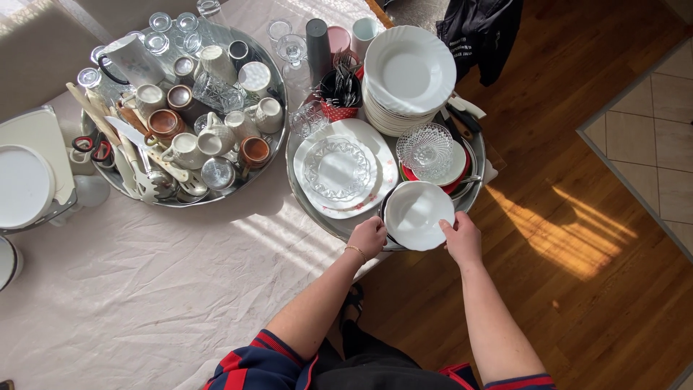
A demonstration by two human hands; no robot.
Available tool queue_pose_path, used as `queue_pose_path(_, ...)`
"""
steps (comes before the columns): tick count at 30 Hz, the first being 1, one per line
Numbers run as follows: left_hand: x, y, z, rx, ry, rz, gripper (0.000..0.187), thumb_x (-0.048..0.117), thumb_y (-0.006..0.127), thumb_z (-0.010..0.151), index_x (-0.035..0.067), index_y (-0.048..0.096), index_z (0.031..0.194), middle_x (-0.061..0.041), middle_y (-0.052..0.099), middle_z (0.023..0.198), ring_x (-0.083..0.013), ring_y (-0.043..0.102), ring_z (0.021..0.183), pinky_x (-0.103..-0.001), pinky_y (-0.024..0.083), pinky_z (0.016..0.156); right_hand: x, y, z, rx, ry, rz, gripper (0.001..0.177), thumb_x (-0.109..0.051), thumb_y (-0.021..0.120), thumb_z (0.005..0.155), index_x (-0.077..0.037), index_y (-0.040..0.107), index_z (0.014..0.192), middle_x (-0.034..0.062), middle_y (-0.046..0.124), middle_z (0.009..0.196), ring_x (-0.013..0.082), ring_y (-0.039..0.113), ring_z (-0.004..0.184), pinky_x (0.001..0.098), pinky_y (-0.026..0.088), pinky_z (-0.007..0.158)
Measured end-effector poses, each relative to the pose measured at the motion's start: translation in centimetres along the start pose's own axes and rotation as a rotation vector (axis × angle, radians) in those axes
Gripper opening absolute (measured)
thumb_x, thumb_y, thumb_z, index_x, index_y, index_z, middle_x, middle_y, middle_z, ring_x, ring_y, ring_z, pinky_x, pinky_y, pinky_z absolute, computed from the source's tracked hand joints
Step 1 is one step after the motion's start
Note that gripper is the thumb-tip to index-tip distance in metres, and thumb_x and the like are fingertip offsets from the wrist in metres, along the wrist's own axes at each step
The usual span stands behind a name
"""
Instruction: The person sorts a mixed pile of dishes on a table, picking up mugs, bowls, plates, and cutlery one at a time and placing them into separate stacks or piles by type. The person handles ceramic mugs, glass bowls, white plates, and metal spoons, arranging them neatly on the table surface.
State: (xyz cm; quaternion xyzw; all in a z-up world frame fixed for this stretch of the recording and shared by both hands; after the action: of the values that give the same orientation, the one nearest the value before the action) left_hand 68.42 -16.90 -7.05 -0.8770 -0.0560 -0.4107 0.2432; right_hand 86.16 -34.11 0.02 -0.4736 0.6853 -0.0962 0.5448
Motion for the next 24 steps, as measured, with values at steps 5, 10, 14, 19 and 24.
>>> queue_pose_path(5, 1.0, -1.8, -2.6, -0.119, 0.063, -0.435, 0.024, 0.022, 0.061, 0.092, 0.011, 0.062, 0.113, -0.007, 0.072, 0.099, -0.0174, 0.068, 0.092, -0.034, 0.059, 0.081, -2.0, -1.1, -2.7, -0.026, -0.035, 0.118, 0.022, -0.014, 0.068, 0.1, 0.007, 0.066, 0.106, 0.0221, 0.069, 0.08, 0.0233, 0.064, 0.049, 0.0343, 0.055, 0.052)
queue_pose_path(10, 2.8, -6.2, -8.5, -0.279, 0.199, -0.92, 0.057, 0.017, 0.064, 0.089, 0.004, 0.048, 0.142, -0.018, 0.058, 0.138, -0.0271, 0.058, 0.121, -0.043, 0.052, 0.103, -3.1, 1.4, -4.2, -0.148, -0.092, 0.257, 0.02, -0.012, 0.067, 0.099, 0.007, 0.064, 0.105, 0.0207, 0.066, 0.076, 0.0223, 0.062, 0.047, 0.0315, 0.055, 0.047)
queue_pose_path(14, 0.8, -8.2, -10.8, -0.193, 0.228, -1.109, 0.061, 0.015, 0.065, 0.084, 0.005, 0.047, 0.141, -0.014, 0.057, 0.134, -0.0257, 0.058, 0.116, -0.046, 0.051, 0.102, -6.1, 4.5, -5.9, -0.251, -0.136, 0.275, 0.018, -0.011, 0.067, 0.099, 0.006, 0.064, 0.105, 0.0217, 0.066, 0.076, 0.0229, 0.061, 0.047, 0.0329, 0.056, 0.048)
queue_pose_path(19, -6.4, -10.4, -13.2, -0.035, 0.247, -1.172, 0.064, 0.012, 0.068, 0.08, 0.01, 0.047, 0.14, -0.007, 0.059, 0.129, -0.0186, 0.062, 0.109, -0.042, 0.056, 0.096, -10.5, 9.7, -8.6, -0.383, -0.211, 0.204, 0.018, -0.01, 0.065, 0.1, 0.007, 0.065, 0.104, 0.0231, 0.067, 0.074, 0.0252, 0.063, 0.048, 0.035, 0.057, 0.049)
queue_pose_path(24, -12.0, -13.7, -17.0, 0.134, 0.267, -1.299, 0.071, 0.002, 0.07, 0.072, 0.009, 0.048, 0.139, -0.007, 0.062, 0.119, -0.0158, 0.066, 0.095, -0.039, 0.063, 0.088, -14.2, 15.9, -11.0, -0.465, -0.295, 0.076, 0.019, -0.015, 0.068, 0.097, 0.003, 0.07, 0.104, 0.0191, 0.068, 0.067, 0.0261, 0.067, 0.047, 0.0376, 0.059, 0.052)
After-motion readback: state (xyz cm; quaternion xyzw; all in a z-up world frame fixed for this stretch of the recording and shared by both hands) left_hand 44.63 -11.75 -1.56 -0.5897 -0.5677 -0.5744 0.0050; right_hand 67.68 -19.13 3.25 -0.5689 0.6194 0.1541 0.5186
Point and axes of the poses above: each hand's wrist, its own z-axis towards the middle knuckle, its own y-axis out of the palm, x = y × z, the point moved 5 cm from there along z, towards the middle knuckle
